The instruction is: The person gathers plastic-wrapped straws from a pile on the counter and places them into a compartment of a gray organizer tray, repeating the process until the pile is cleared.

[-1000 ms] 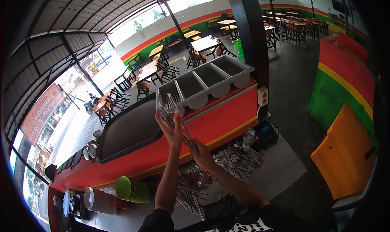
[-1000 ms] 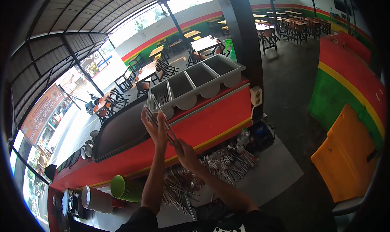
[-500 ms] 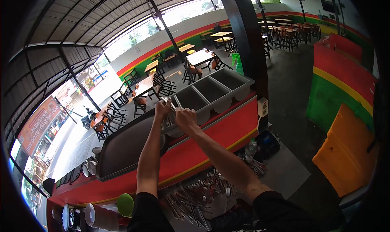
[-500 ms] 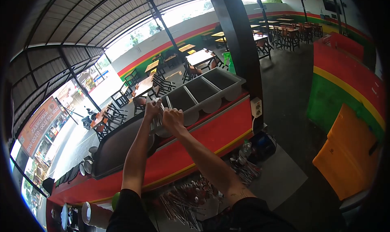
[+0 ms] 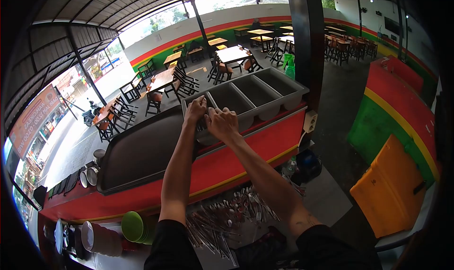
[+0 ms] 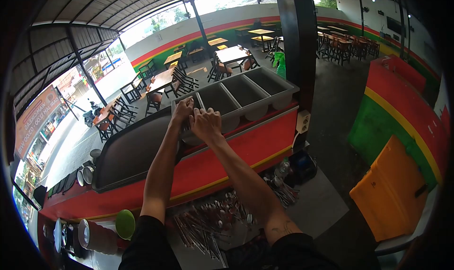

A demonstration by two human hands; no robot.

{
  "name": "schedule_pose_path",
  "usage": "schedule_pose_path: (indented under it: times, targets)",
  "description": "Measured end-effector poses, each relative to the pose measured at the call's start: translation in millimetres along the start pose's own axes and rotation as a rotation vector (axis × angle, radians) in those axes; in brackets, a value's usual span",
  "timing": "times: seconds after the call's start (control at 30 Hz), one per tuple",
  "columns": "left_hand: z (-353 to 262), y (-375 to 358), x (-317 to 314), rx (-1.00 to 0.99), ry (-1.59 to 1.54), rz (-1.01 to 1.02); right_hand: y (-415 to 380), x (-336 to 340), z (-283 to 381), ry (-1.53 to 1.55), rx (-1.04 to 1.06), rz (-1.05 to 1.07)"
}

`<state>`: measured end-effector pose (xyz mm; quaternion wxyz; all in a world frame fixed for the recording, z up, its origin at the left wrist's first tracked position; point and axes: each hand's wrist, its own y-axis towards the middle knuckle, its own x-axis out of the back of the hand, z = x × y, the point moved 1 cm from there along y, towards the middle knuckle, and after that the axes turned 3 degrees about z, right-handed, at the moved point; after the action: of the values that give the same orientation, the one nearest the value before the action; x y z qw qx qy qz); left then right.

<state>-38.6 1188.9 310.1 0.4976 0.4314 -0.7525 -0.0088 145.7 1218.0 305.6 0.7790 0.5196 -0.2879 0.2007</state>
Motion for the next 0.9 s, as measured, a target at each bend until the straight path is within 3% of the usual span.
schedule_pose_path:
  times: [0.2,0.3,0.4,0.47,0.5,0.6,0.67,0.73,0.83,0.9]
  targets:
    - [-12,-5,9,0.061,-0.101,-0.055,-4,-6,1,-0.081,0.072,-0.090]
    - [-20,-11,17,0.054,-0.235,-0.223,-7,-7,1,-0.106,0.089,-0.075]
    - [-28,-26,31,0.094,-0.402,-0.295,-7,-6,1,-0.119,0.100,-0.060]
    - [-46,-65,46,-0.037,-0.710,-0.314,-7,-5,2,-0.135,0.100,-0.058]
    - [-59,-91,61,-0.100,-0.860,-0.334,-6,-4,1,-0.147,0.109,-0.050]
    - [-96,-240,99,-0.188,-1.080,-0.133,-7,-7,2,-0.151,0.121,-0.016]
    - [-86,-337,90,-0.041,-1.098,0.169,-8,-9,1,-0.170,0.105,-0.007]
    - [-47,-426,53,0.064,-1.083,0.396,-11,-10,1,-0.203,0.103,-0.053]
    - [58,-581,-26,0.255,-0.973,0.599,-28,-1,20,-0.120,0.132,-0.205]
    - [102,-659,-19,0.457,-1.206,0.598,-51,7,36,0.114,0.233,-0.365]
